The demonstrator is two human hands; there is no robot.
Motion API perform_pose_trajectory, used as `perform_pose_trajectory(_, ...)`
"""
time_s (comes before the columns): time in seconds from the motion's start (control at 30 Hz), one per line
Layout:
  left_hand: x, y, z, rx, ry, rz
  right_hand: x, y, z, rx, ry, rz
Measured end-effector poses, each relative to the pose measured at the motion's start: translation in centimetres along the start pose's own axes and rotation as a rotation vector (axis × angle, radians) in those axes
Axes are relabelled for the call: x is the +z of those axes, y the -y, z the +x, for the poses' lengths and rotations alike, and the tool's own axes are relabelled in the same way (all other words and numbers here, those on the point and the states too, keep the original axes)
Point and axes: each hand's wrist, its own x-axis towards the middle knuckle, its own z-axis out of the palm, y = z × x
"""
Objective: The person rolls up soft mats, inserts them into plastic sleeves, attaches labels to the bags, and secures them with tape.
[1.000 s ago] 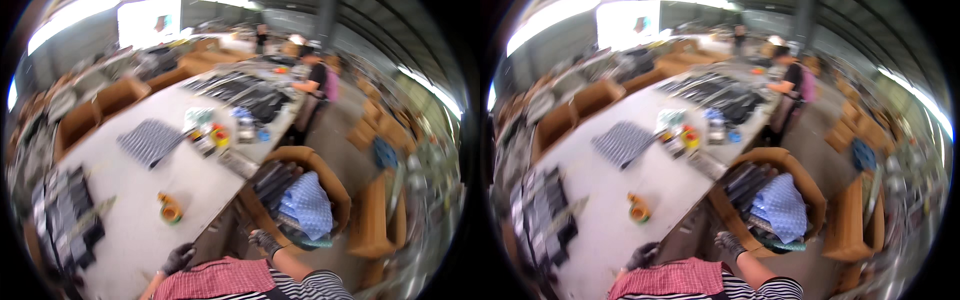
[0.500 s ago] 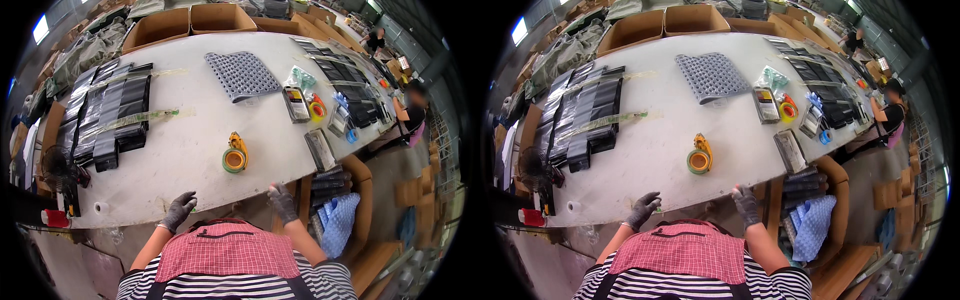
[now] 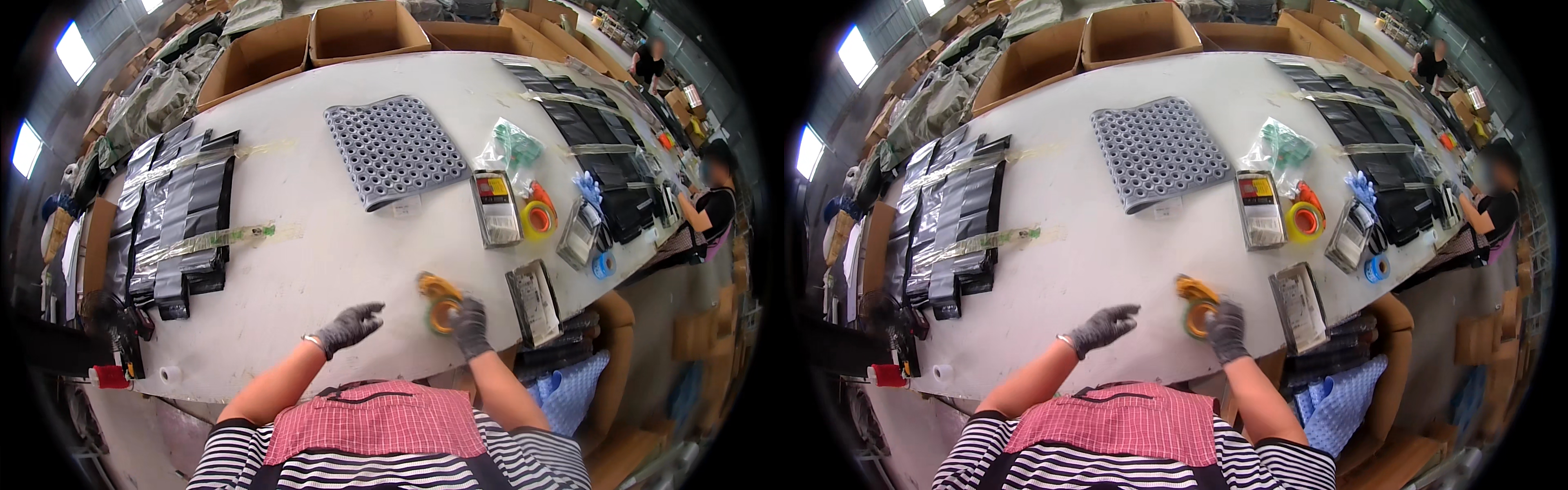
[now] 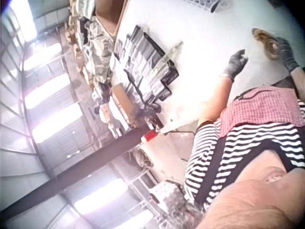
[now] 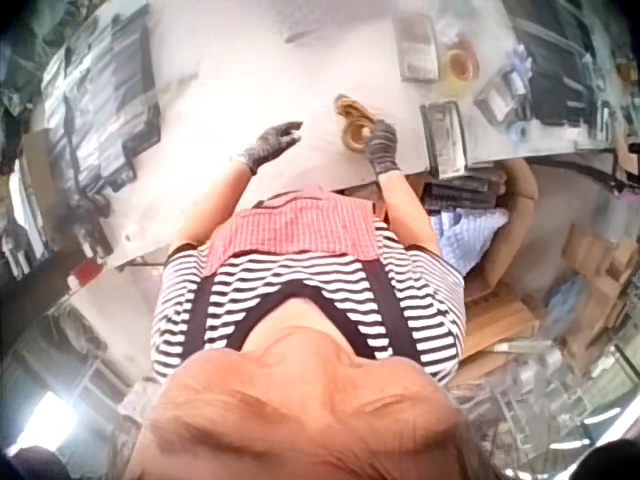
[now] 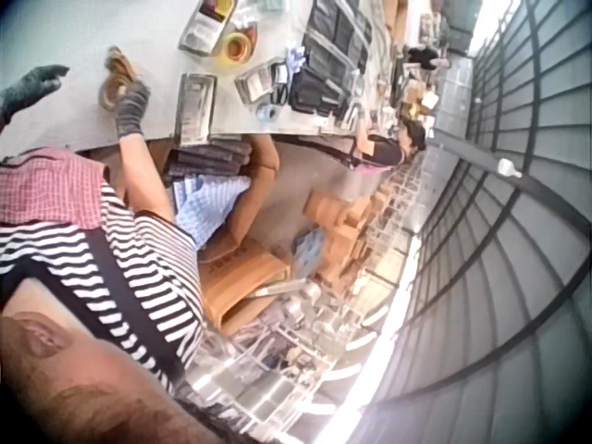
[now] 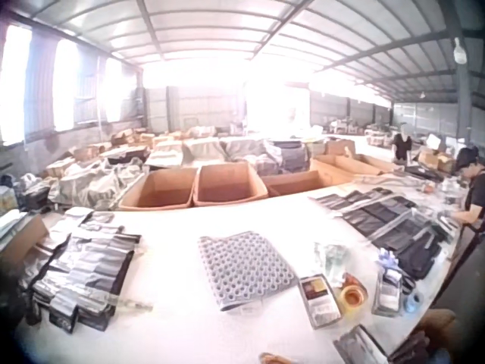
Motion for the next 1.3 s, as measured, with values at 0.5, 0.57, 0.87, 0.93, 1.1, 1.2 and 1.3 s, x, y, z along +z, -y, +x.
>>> perform_pose_trajectory(0.5,-14.0,-8.8,29.4,0.388,-0.583,1.282,-7.8,5.4,5.7,0.088,-0.119,0.557)
perform_pose_trajectory(0.57,-15.1,-12.0,27.4,0.221,-0.604,0.851,-6.8,6.7,8.3,0.097,-0.061,0.484)
perform_pose_trajectory(0.87,-12.7,-3.8,13.7,0.486,-0.757,-0.773,5.6,10.9,21.5,0.242,0.037,0.473)
perform_pose_trajectory(0.93,-8.6,-1.5,11.4,0.401,-0.732,-0.827,8.1,10.5,22.7,0.127,-0.105,0.204)
perform_pose_trajectory(1.1,-5.5,-0.8,3.9,0.428,0.185,0.177,9.7,8.3,23.2,0.341,-0.059,0.605)
perform_pose_trajectory(1.2,-12.6,-5.8,3.2,0.482,0.303,0.009,8.4,7.7,23.8,0.547,-0.022,0.818)
perform_pose_trajectory(1.3,-22.7,-7.7,8.8,0.512,-0.496,0.219,8.6,5.2,22.9,0.484,-0.127,0.779)
